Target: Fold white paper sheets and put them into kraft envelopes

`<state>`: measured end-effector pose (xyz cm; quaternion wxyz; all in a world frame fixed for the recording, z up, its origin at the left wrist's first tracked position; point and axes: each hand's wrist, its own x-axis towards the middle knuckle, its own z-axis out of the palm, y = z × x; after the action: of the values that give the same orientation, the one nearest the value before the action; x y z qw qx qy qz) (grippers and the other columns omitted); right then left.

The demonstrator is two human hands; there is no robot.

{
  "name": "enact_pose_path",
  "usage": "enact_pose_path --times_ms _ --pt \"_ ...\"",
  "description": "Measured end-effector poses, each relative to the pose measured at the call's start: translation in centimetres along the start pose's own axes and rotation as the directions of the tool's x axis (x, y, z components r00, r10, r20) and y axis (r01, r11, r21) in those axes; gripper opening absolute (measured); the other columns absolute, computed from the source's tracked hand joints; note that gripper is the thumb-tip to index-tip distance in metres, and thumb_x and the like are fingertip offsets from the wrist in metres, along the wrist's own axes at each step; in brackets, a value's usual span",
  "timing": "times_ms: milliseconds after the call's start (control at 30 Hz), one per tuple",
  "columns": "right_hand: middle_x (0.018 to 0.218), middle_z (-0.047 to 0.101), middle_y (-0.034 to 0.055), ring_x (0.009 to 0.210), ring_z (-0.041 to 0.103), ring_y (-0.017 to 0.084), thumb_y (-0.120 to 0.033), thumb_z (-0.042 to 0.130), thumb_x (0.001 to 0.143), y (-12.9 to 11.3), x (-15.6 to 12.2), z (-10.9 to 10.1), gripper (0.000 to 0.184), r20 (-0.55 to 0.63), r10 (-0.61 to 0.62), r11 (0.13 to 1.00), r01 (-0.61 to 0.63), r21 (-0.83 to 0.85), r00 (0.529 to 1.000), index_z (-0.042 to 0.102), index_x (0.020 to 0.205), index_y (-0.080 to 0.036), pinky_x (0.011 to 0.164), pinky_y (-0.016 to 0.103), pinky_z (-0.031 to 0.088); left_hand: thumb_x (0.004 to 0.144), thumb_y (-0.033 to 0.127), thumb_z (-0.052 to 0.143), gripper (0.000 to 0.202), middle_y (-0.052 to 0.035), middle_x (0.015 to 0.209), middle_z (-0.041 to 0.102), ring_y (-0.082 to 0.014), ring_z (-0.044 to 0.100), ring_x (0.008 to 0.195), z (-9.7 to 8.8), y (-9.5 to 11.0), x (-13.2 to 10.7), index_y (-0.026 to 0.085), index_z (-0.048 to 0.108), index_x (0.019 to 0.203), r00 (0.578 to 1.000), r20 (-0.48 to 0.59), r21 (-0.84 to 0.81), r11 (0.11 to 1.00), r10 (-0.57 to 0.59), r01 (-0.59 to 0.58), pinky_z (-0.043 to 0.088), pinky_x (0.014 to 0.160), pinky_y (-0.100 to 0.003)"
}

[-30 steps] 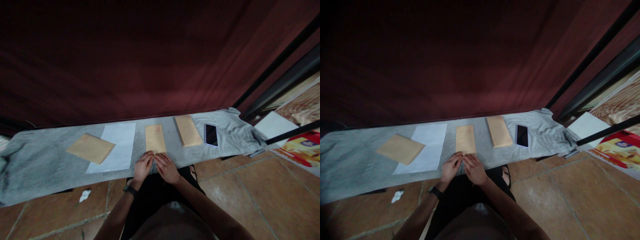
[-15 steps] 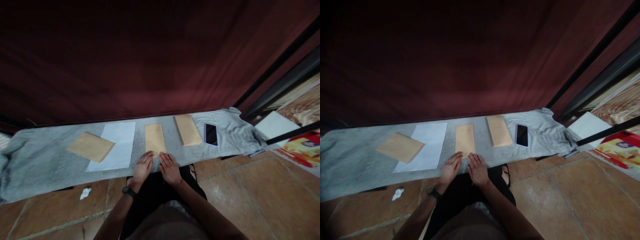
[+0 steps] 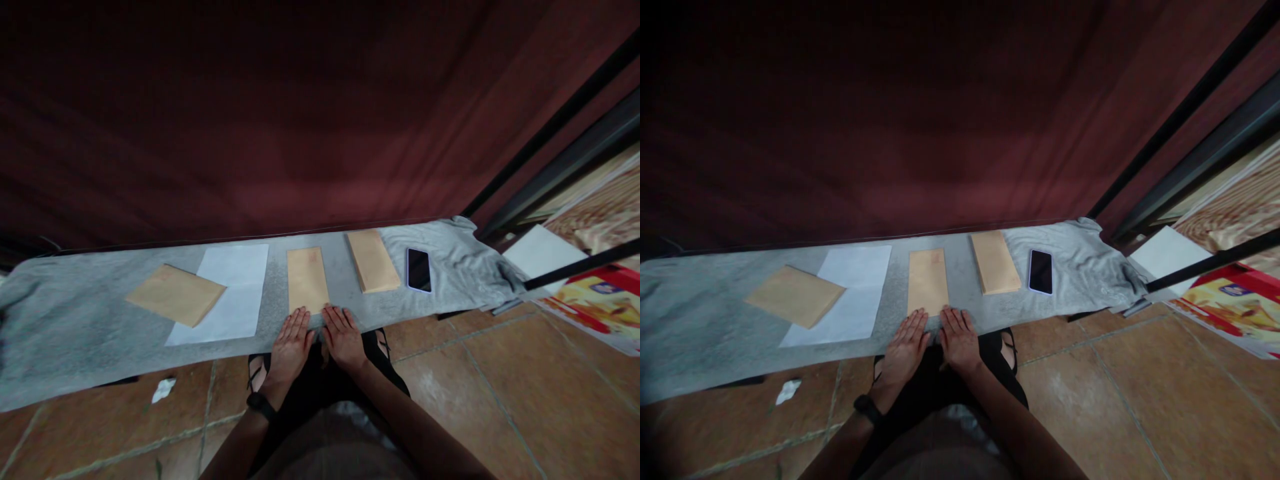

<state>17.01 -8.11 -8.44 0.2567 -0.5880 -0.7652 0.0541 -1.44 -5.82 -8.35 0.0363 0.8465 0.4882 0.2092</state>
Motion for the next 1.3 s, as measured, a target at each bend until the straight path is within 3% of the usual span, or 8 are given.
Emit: enact_pose_path --times_ms 233,433,733,967,1100,1300 --pt "0.152 0.051 0.0121 0.143 0.045 0.026 -0.032 0.043 0.105 -0.7 0.8 -0.2 0.05 0.011 0.005 1.0 -0.005 -0.002 1.0 0.045 0.151 -0.013 0.124 0.05 0.03 0.101 0.028 0.04 0.05 -0.0167 0.15 0.052 -0.0279 0.045 0.143 0.3 -0.4 -0.5 0.009 0.049 0.146 1.0 0.014 0.115 0.993 -0.011 0.009 0.04 0.118 -0.048" --pt "0.154 0.049 0.009 0.144 0.043 0.02 -0.036 0.042 0.106 -1.4 2.3 -0.2 0.052 0.128 -0.187 0.979 0.174 0.106 0.974 0.041 0.153 -0.017 0.123 0.041 0.034 0.095 0.016 0.038 0.051 -0.0175 0.15 0.052 -0.0279 0.046 0.142 0.3 -0.3 -0.3 0.006 0.053 0.143 0.998 0.056 0.225 0.974 0.021 -0.033 0.039 0.117 -0.046" --pt "0.158 0.044 0.008 0.147 0.039 0.02 -0.038 0.039 0.107 3.4 3.2 -1.1 0.05 0.224 -0.272 0.962 0.26 0.079 0.936 0.041 0.153 -0.018 0.124 0.045 0.03 0.096 0.036 0.052 0.057 -0.0216 0.148 0.053 -0.0385 0.047 0.14 -0.2 3.2 1.2 0.012 0.049 0.147 0.996 0.026 0.297 0.952 -0.08 0.069 0.038 0.114 -0.056" --pt "0.161 0.036 0.0062 0.15 0.034 0.019 -0.038 0.044 0.105 6.9 8.0 0.6 0.054 0.249 -0.303 0.948 0.319 -0.022 0.92 0.036 0.156 -0.021 0.126 0.043 0.026 0.099 0.042 0.047 0.069 -0.0232 0.156 0.042 -0.0327 0.035 0.148 1.7 3.1 0.8 0.002 0.034 0.153 1.0 0.009 0.225 0.974 -0.004 0.002 0.035 0.119 -0.048" --pt "0.162 0.035 0.0062 0.15 0.033 0.02 -0.038 0.041 0.106 8.2 11.4 1.3 0.057 0.26 -0.263 0.954 0.291 -0.076 0.929 0.031 0.158 -0.02 0.127 0.044 0.022 0.097 0.044 0.052 0.067 -0.023 0.156 0.042 -0.0357 0.038 0.147 2.0 2.9 0.8 0.007 0.041 0.152 1.0 0.014 0.264 0.964 0.021 -0.024 0.034 0.118 -0.051" --pt "0.162 0.033 0.0073 0.151 0.031 0.022 -0.043 0.037 0.106 9.0 14.8 2.1 0.058 0.233 -0.202 0.963 0.237 -0.13 0.951 0.032 0.158 -0.018 0.127 0.047 0.018 0.096 0.044 0.057 0.058 -0.0194 0.149 0.052 -0.035 0.048 0.139 1.1 3.0 1.7 0.021 0.05 0.149 0.999 0.033 0.299 0.953 0.027 -0.035 0.038 0.113 -0.05"
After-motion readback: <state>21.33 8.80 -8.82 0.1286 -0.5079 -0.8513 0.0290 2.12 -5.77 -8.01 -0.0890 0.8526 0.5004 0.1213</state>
